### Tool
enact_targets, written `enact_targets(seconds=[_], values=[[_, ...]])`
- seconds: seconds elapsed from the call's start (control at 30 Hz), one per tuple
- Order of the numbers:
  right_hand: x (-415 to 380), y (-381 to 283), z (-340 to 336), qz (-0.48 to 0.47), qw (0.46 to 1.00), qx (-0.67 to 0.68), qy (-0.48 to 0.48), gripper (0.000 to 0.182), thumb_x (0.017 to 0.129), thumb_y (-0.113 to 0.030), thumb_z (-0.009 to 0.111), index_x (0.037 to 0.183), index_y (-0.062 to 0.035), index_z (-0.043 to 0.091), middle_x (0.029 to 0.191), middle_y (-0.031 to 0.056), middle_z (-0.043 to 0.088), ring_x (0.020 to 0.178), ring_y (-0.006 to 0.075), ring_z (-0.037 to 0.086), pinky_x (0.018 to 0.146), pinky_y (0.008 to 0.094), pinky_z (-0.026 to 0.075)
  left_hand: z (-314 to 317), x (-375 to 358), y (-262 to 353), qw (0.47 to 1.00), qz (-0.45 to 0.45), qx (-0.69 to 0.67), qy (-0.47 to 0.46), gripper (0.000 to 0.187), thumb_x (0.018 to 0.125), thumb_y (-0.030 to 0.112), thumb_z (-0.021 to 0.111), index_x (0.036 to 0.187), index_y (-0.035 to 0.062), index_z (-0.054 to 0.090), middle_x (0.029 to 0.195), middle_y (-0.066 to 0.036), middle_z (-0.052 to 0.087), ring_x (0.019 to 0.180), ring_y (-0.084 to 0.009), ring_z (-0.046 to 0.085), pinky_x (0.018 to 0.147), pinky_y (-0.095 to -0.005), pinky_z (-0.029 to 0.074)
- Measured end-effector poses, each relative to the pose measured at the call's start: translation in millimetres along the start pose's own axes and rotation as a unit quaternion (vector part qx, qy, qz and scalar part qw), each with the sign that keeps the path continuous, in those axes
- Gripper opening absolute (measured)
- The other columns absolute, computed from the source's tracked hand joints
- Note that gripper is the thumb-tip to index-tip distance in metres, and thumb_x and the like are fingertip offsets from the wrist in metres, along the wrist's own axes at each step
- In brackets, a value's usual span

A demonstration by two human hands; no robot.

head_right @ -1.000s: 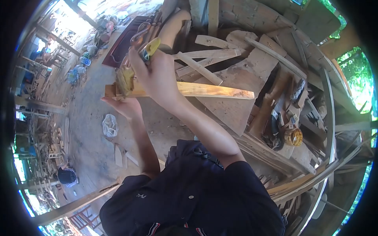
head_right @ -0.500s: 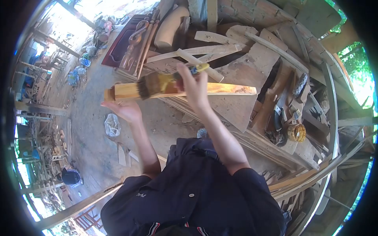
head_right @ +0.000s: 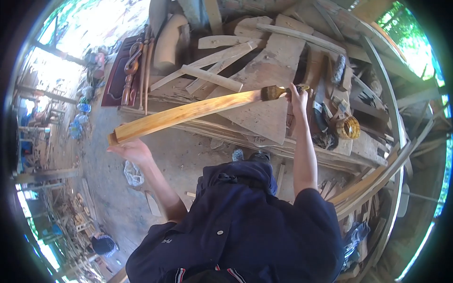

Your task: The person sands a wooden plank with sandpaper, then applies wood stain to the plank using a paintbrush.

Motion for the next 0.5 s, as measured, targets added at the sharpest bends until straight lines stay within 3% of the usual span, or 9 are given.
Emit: enact_targets(seconds=[0.1,0.13,0.2,0.27,0.33,0.4,0.5], values=[[25.3,-2.7,-33.3,-0.028,0.986,-0.138,0.087,0.038,0.095,-0.034,0.071,0.077,-0.0016,0.067,0.058,0.0079,0.067,0.049,0.0138,0.063,0.047,0.0286,0.048,-6.5,4.3,-5.8,1.000,-0.001,0.018,-0.009,0.077,0.104,0.068,0.011,0.120,0.0071,0.055,0.111,-0.014,0.064,0.109,-0.0256,0.061,0.103,-0.0438,0.045],[32.0,-12.8,-39.9,-0.098,0.958,-0.240,0.120,0.039,0.096,-0.035,0.071,0.077,-0.0009,0.067,0.058,0.0084,0.067,0.051,0.0145,0.065,0.048,0.0295,0.049,-7.7,4.3,-6.4,0.999,0.000,0.034,-0.013,0.076,0.105,0.066,0.009,0.120,0.0077,0.055,0.110,-0.014,0.064,0.109,-0.0258,0.061,0.103,-0.0441,0.046],[34.9,-27.0,-34.5,-0.136,0.944,-0.268,0.139,0.036,0.097,-0.034,0.070,0.080,-0.0017,0.067,0.060,0.0071,0.067,0.053,0.0138,0.065,0.048,0.0289,0.049,-9.4,4.3,-10.8,0.999,-0.012,0.026,-0.013,0.074,0.106,0.061,0.004,0.119,0.0085,0.055,0.107,-0.014,0.063,0.109,-0.0263,0.061,0.104,-0.0450,0.047],[25.3,-30.8,-19.6,-0.093,0.980,-0.136,0.110,0.031,0.098,-0.031,0.069,0.085,-0.0029,0.067,0.062,0.0045,0.066,0.053,0.0111,0.063,0.048,0.0269,0.047,-18.9,5.0,-16.9,0.998,-0.038,0.036,0.030,0.072,0.107,0.058,0.003,0.119,0.0083,0.054,0.107,-0.013,0.063,0.109,-0.0262,0.061,0.107,-0.0454,0.048],[6.6,-40.0,11.2,-0.066,0.997,-0.022,-0.033,0.028,0.099,-0.029,0.069,0.089,-0.0028,0.067,0.064,0.0015,0.063,0.051,0.0074,0.057,0.048,0.0235,0.044,-29.1,5.5,-23.5,0.998,-0.048,0.037,0.034,0.071,0.108,0.056,0.002,0.120,0.0079,0.053,0.110,-0.013,0.062,0.110,-0.0264,0.061,0.111,-0.0467,0.046],[0.5,-23.5,21.3,-0.041,0.996,-0.033,-0.076,0.028,0.099,-0.027,0.069,0.086,-0.0023,0.066,0.063,0.0033,0.065,0.051,0.0088,0.056,0.048,0.0263,0.043,-34.8,4.5,-24.6,0.996,-0.045,0.065,0.046,0.071,0.108,0.057,0.003,0.123,0.0073,0.052,0.116,-0.014,0.061,0.115,-0.0263,0.060,0.114,-0.0475,0.044],[16.1,-3.6,-2.0,-0.029,0.996,-0.087,-0.021,0.031,0.098,-0.030,0.070,0.084,-0.0027,0.068,0.062,0.0040,0.065,0.050,0.0094,0.058,0.047,0.0257,0.045,-46.0,0.7,-27.5,0.991,-0.046,0.080,0.096,0.071,0.108,0.058,0.004,0.127,0.0068,0.050,0.121,-0.016,0.060,0.121,-0.0272,0.058,0.118,-0.0481,0.040]])
Point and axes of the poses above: each hand's wrist, its own x-axis towards the middle knuckle, its own z-axis out of the palm, y = z × x, the point moved 9 cm from there along x, towards the middle knuckle
